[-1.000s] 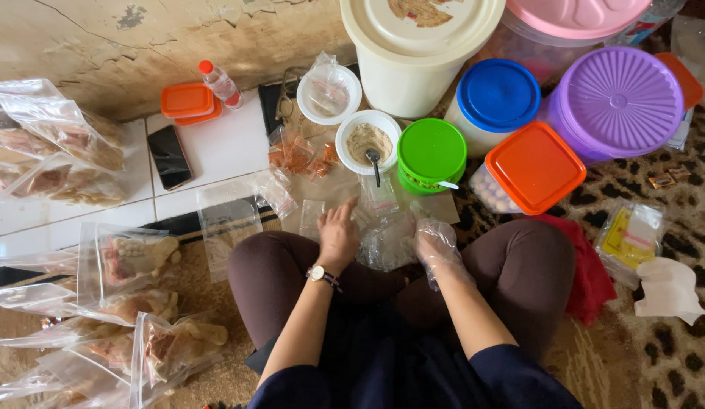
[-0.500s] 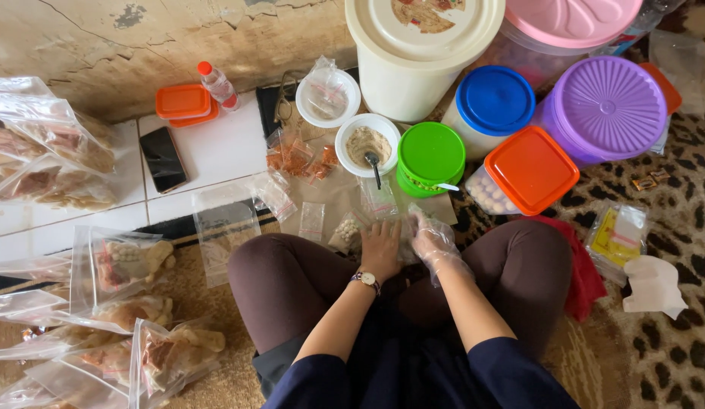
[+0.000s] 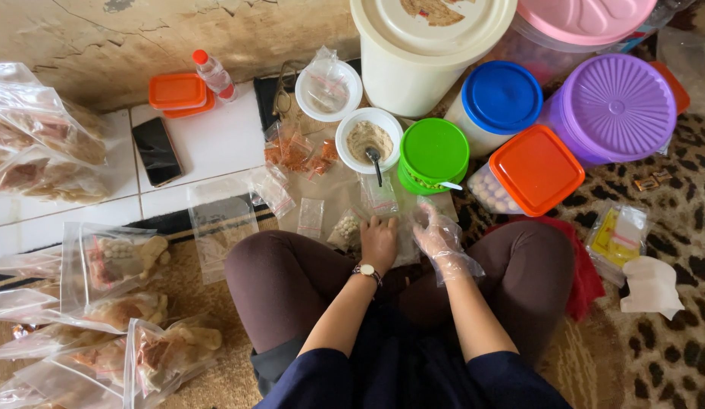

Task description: The person packages various food items into small plastic bags, using their gloved hands to select items from multiple colored containers and then sealing the bags.

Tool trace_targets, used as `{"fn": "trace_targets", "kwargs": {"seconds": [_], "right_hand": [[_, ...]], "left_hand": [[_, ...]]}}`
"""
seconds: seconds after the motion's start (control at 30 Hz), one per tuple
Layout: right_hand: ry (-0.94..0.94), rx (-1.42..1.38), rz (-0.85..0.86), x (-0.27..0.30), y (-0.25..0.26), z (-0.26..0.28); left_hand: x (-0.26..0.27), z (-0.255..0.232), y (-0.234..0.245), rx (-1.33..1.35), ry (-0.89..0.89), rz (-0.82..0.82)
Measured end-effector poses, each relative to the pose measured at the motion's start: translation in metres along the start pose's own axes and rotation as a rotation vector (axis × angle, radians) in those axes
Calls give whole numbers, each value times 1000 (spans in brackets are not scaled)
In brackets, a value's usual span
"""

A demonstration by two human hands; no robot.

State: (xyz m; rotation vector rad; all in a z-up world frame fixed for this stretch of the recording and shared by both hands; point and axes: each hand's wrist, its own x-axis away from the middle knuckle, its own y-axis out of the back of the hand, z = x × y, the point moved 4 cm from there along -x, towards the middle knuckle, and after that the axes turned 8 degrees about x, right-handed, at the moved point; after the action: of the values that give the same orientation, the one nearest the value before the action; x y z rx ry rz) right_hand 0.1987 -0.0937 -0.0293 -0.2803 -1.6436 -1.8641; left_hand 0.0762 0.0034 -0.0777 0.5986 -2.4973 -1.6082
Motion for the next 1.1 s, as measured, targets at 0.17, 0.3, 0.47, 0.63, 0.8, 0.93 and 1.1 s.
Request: {"fn": "trace_targets", "kwargs": {"seconds": [0.17, 0.3, 0.47, 0.63, 0.8, 0.93, 1.1], "right_hand": [[-42, -76, -18, -1, -2, -9], [-38, -114, 4, 11, 11, -4], [-37, -156, 1, 12, 15, -11], [8, -345, 22, 42, 40, 5], [14, -619, 24, 41, 37, 7], [7, -922, 16, 39, 34, 5], [9, -1217, 15, 38, 28, 7]], "left_hand": [[-8, 10, 26, 370, 255, -83], [0, 24, 9, 709, 478, 89], [-5, 26, 5, 1023, 330, -100], [0, 8, 50, 1123, 280, -234], [2, 14, 49, 1242, 301, -281], [0, 8, 46, 1351, 430, -212], [3, 28, 20, 1220, 471, -143]]}}
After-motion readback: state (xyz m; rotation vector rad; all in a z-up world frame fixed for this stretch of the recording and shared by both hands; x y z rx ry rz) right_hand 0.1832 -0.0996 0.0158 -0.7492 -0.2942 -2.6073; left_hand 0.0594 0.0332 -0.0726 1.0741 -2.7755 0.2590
